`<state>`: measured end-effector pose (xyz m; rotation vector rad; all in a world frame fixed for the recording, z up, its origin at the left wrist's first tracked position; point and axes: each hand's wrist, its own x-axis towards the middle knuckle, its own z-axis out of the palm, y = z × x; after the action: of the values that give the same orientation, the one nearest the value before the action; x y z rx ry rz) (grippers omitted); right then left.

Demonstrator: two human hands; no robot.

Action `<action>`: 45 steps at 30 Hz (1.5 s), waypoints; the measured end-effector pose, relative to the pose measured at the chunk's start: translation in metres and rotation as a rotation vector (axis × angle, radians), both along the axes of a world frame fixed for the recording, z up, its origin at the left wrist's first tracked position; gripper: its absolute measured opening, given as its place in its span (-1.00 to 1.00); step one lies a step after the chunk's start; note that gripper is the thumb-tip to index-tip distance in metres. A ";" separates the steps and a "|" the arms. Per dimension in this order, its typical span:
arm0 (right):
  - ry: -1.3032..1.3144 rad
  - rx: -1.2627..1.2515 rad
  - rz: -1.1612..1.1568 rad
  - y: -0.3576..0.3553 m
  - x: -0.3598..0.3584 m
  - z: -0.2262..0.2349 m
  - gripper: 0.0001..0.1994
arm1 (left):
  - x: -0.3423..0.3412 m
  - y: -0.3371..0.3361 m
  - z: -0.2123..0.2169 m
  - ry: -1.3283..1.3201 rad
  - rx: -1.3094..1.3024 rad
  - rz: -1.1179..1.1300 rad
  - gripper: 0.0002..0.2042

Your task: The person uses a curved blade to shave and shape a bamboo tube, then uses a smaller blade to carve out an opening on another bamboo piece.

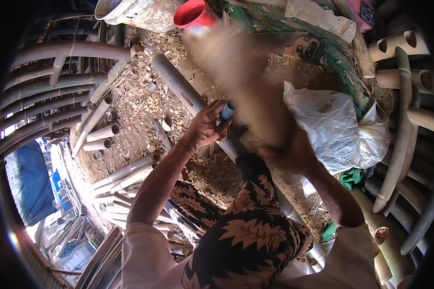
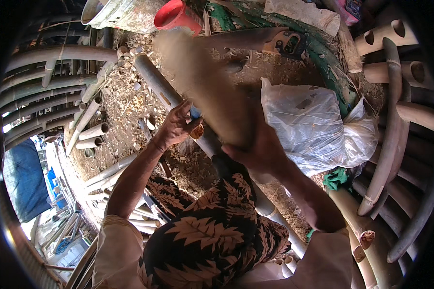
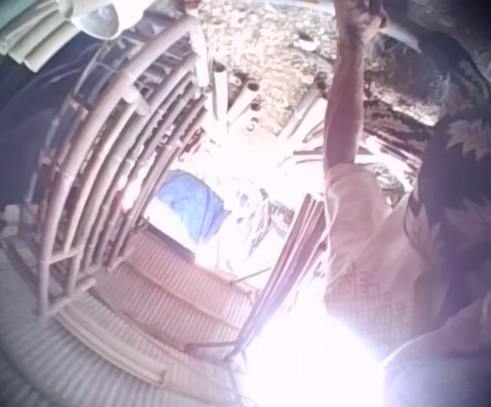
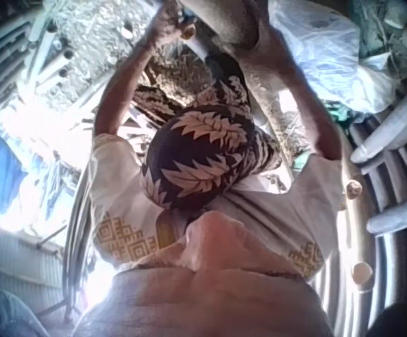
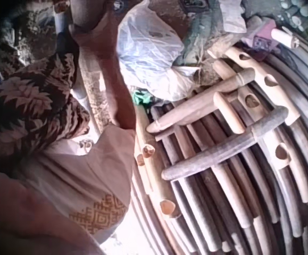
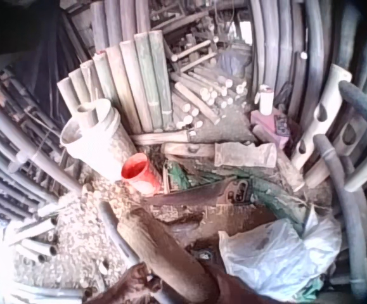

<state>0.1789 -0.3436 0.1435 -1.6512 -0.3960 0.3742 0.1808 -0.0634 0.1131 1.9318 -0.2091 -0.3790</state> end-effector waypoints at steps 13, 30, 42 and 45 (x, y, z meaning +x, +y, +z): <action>-0.064 -0.353 0.321 0.016 0.024 0.060 -0.04 | -0.047 0.024 -0.010 0.117 -0.178 0.323 -0.60; -0.430 -0.040 0.056 0.045 0.015 0.102 -0.03 | -0.062 0.033 0.004 -0.138 0.073 0.311 -0.74; 0.213 0.279 -0.012 0.009 0.017 0.051 0.06 | -0.018 -0.016 0.040 0.020 0.095 0.211 -0.67; 0.241 0.283 -0.094 -0.004 0.024 0.043 0.02 | 0.006 -0.003 0.033 -0.087 0.338 0.214 -0.65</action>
<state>0.2028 -0.3472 0.1863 -1.3257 -0.1802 0.4209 0.1872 -0.0666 0.1459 2.2805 0.0082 -0.1962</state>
